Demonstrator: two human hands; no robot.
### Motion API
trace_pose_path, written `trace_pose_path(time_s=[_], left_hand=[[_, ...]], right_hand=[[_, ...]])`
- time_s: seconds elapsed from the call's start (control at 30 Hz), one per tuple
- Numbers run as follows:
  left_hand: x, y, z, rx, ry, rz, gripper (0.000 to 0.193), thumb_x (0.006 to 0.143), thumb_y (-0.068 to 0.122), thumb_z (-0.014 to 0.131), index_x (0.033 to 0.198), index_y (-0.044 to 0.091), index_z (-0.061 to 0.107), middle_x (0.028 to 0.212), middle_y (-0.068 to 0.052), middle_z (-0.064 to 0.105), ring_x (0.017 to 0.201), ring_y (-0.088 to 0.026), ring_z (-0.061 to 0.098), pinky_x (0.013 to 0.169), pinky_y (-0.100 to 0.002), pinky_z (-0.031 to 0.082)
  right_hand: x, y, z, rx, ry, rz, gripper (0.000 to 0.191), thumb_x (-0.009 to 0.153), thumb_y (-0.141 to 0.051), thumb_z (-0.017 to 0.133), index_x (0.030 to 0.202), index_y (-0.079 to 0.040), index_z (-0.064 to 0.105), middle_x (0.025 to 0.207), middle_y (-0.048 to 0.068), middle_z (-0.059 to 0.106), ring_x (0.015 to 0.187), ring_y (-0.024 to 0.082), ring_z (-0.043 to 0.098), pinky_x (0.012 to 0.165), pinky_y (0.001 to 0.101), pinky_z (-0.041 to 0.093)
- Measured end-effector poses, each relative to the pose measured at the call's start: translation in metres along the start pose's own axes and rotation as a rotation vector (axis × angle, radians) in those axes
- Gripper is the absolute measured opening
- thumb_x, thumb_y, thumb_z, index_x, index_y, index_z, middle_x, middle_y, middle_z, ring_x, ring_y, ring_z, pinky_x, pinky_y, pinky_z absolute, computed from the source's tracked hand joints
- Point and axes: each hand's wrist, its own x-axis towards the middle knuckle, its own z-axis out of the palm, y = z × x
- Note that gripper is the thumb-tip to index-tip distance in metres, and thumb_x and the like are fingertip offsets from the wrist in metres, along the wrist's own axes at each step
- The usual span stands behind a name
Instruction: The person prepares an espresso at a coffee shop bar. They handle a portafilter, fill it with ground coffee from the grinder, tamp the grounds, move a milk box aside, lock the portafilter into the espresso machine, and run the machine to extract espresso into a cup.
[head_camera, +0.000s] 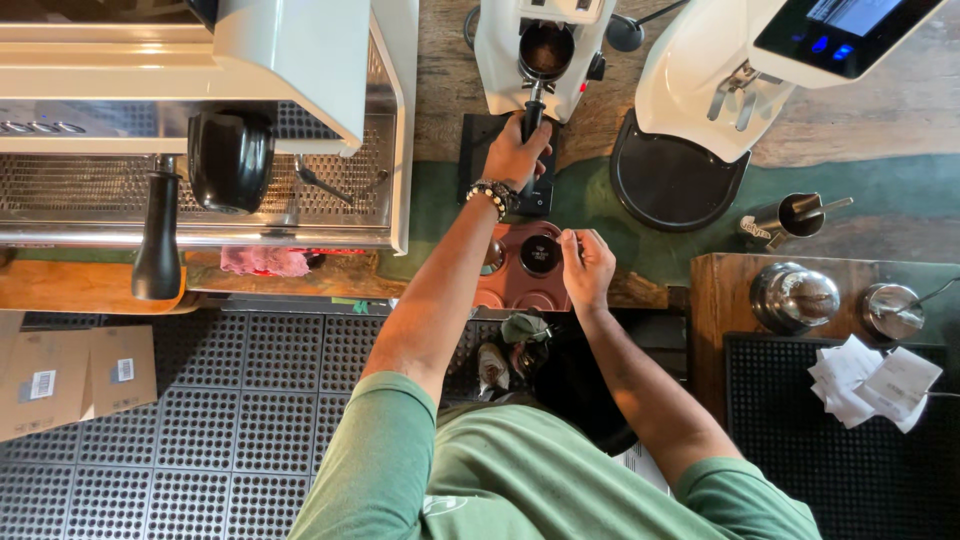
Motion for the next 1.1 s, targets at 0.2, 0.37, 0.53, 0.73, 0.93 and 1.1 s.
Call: trace_pose_path(time_s=[0.2,0.37,0.53,0.73,0.93,1.1], left_hand=[[0.017,0.005,0.003,-0.093,0.005,-0.072,0.046,0.098,0.048,0.059,0.104,0.002,0.059,0.073,-0.006,0.069,0.048,-0.013,0.063,0.044,-0.030,0.051],[0.017,0.005,0.006,-0.151,0.004,-0.101,0.047,0.099,0.047,0.060,0.101,0.000,0.059,0.069,-0.005,0.062,0.047,-0.013,0.060,0.042,-0.031,0.049],[-0.001,0.009,0.008,-0.097,0.041,-0.092,0.041,0.097,0.045,0.058,0.099,0.004,0.059,0.066,-0.003,0.062,0.046,-0.012,0.060,0.041,-0.031,0.049],[-0.084,0.026,-0.009,-0.071,0.034,-0.064,0.040,0.101,0.042,0.058,0.100,0.002,0.058,0.067,-0.003,0.062,0.049,-0.012,0.062,0.045,-0.031,0.051],[-0.200,0.036,-0.039,0.105,0.028,0.050,0.028,0.102,0.032,0.059,0.110,0.005,0.057,0.069,-0.002,0.064,0.056,-0.011,0.063,0.051,-0.030,0.050],[-0.284,-0.006,-0.056,0.212,-0.004,0.021,0.028,0.100,0.023,0.063,0.117,0.002,0.054,0.073,-0.015,0.064,0.065,-0.031,0.066,0.057,-0.042,0.050]], right_hand=[[0.001,-0.007,-0.003,0.031,0.000,-0.036,0.022,0.103,-0.019,0.066,0.089,-0.002,0.068,0.084,0.009,0.069,0.076,0.023,0.067,0.070,0.0319,0.051],[0.002,-0.011,-0.002,0.031,0.003,-0.033,0.020,0.103,-0.017,0.066,0.089,-0.002,0.068,0.083,0.008,0.068,0.075,0.022,0.065,0.070,0.0322,0.050],[-0.001,0.003,-0.002,0.020,0.002,-0.022,0.020,0.102,-0.017,0.067,0.088,-0.003,0.068,0.082,0.009,0.067,0.072,0.021,0.064,0.067,0.0307,0.049],[0.000,0.012,-0.003,0.428,-0.054,0.195,0.015,0.106,-0.019,0.064,0.103,-0.004,0.067,0.090,-0.003,0.068,0.082,0.004,0.058,0.076,0.0212,0.048],[0.019,-0.054,-0.039,0.430,-0.189,-0.146,0.060,0.104,-0.021,0.073,0.153,-0.004,0.043,0.149,0.009,0.049,0.123,0.018,0.054,0.102,0.0302,0.050],[-0.005,-0.116,-0.031,0.239,-0.496,-0.268,0.097,0.078,-0.023,0.093,0.155,-0.004,0.038,0.151,0.016,0.045,0.131,0.029,0.057,0.103,0.0388,0.053]])
